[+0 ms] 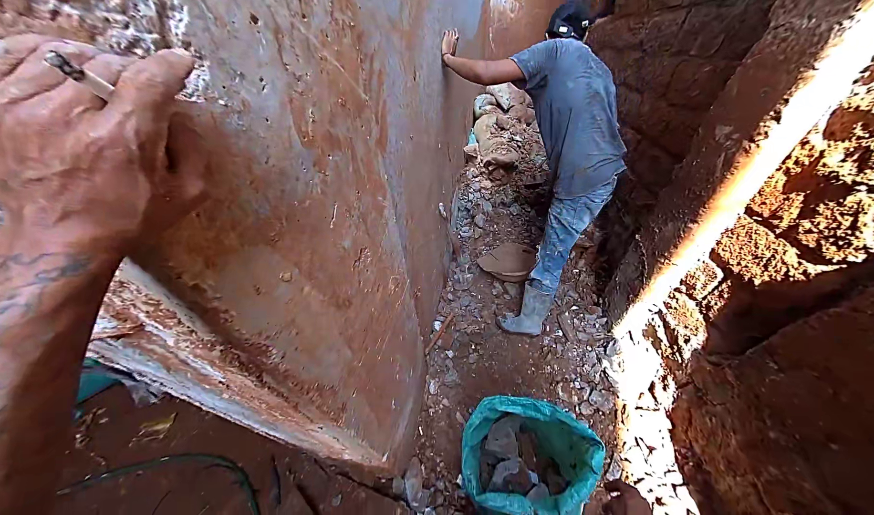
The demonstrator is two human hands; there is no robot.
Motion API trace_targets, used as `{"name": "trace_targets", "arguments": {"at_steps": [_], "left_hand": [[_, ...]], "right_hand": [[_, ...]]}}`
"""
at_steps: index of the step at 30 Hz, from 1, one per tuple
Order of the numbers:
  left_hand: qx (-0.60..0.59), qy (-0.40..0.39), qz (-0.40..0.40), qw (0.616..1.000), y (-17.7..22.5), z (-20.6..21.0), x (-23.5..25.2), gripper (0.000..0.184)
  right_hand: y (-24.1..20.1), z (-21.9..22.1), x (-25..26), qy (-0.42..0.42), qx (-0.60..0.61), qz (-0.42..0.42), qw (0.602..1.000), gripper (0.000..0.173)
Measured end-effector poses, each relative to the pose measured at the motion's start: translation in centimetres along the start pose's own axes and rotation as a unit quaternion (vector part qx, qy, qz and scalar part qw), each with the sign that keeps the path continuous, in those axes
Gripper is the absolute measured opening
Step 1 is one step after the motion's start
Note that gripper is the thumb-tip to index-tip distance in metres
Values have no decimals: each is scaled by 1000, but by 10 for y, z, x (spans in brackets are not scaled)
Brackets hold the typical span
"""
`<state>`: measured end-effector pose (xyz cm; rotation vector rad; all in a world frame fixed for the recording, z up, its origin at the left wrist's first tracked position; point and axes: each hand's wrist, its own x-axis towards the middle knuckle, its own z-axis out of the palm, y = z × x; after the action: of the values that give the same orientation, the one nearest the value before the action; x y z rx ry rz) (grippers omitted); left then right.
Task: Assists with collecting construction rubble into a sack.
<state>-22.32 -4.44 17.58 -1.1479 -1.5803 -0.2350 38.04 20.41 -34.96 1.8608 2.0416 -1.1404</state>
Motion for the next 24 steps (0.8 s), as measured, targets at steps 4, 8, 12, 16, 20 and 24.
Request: {"name": "trace_targets", "arguments": {"at_steps": [4, 8, 12, 16, 20, 24], "left_hand": [[-27, -32, -51, 998, -17, 20, -12, 46], [-68, -60, -69, 994, -12, 15, -9, 49], [-65, -52, -66, 994, -15, 17, -11, 49], [-89, -76, -81, 990, 11, -6, 5, 45], [-100, -91, -88, 987, 6, 1, 5, 41], [-77, -116, -91, 986, 22, -19, 7, 35]], "right_hand": [[1, 14, 42, -12, -11, -2, 1000, 44], [-6, 17, 48, -30, -36, -11, 999, 39], [-5, 21, 47, -42, -28, 7, 999, 31], [3, 27, 45, -72, 1, 36, 997, 35], [7, 37, 42, -80, 16, 50, 995, 36], [3, 49, 31, -86, 8, 44, 995, 36]]}}
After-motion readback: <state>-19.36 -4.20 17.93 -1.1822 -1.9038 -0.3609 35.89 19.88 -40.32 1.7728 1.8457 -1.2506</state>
